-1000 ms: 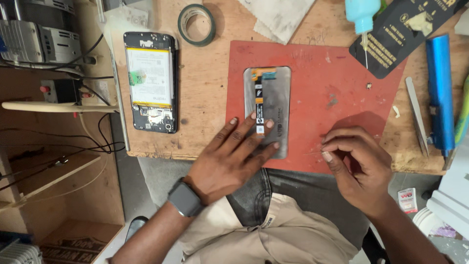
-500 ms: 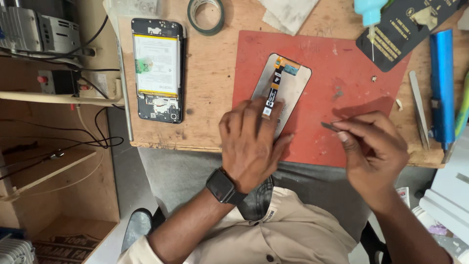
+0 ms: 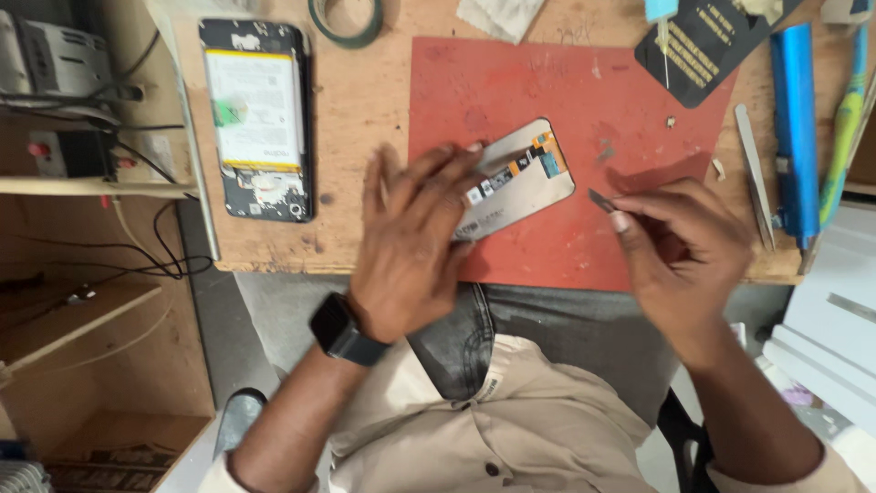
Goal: The person cleans and prepares a replacement mobile phone screen by using a small tool to scrape the edges and then manipulates a flexible connector.
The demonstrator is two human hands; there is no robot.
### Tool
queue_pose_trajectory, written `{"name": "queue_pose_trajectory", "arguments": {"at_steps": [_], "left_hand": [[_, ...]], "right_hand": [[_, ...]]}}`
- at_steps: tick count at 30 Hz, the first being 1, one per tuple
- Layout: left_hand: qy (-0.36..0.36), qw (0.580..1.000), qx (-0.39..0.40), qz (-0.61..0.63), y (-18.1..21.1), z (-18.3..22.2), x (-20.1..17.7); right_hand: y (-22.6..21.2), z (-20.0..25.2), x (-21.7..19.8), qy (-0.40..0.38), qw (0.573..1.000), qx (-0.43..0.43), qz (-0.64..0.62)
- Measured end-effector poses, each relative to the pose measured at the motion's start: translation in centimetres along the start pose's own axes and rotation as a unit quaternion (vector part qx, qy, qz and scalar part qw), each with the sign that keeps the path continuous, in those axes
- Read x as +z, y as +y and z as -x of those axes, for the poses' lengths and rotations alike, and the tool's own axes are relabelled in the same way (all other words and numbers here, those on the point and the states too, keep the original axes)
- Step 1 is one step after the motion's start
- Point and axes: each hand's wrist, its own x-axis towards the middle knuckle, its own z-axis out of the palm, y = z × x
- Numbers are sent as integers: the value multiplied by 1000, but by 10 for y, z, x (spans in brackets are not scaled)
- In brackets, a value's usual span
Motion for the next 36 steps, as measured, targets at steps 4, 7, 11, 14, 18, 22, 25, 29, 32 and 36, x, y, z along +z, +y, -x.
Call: {"name": "queue_pose_trajectory", "arguments": {"at_steps": [4, 7, 11, 14, 18, 22, 25, 29, 32, 36], "left_hand": [[-2, 999, 15, 39, -14, 6, -4], [13, 997, 3, 76, -19, 8, 0], [31, 996, -4, 88, -22, 9, 4], [36, 996, -6, 84, -24, 10, 6], [34, 996, -6, 83, -26, 12, 10], [44, 996, -2, 81, -28, 13, 10], [40, 996, 3, 83, -28, 13, 9], [42, 996, 9, 80, -25, 10, 5], [40, 996, 0, 82, -19, 4, -2], [45, 996, 4, 75, -6, -7, -18]], "right_hand": [[-2, 3, 18, -8, 1000, -6, 6], [-6, 4, 29, -8, 998, -43, 37], [-13, 7, 37, -5, 999, -33, 42], [-13, 9, 41, 6, 998, -18, 56], [-11, 17, 41, -1, 994, -62, 88], [-9, 12, 41, 26, 994, -33, 105], [-11, 16, 41, 23, 994, -48, 96], [-14, 15, 43, 13, 996, -64, 65], [-15, 13, 43, 41, 997, -25, 68], [-17, 14, 41, 4, 993, -90, 80]]}}
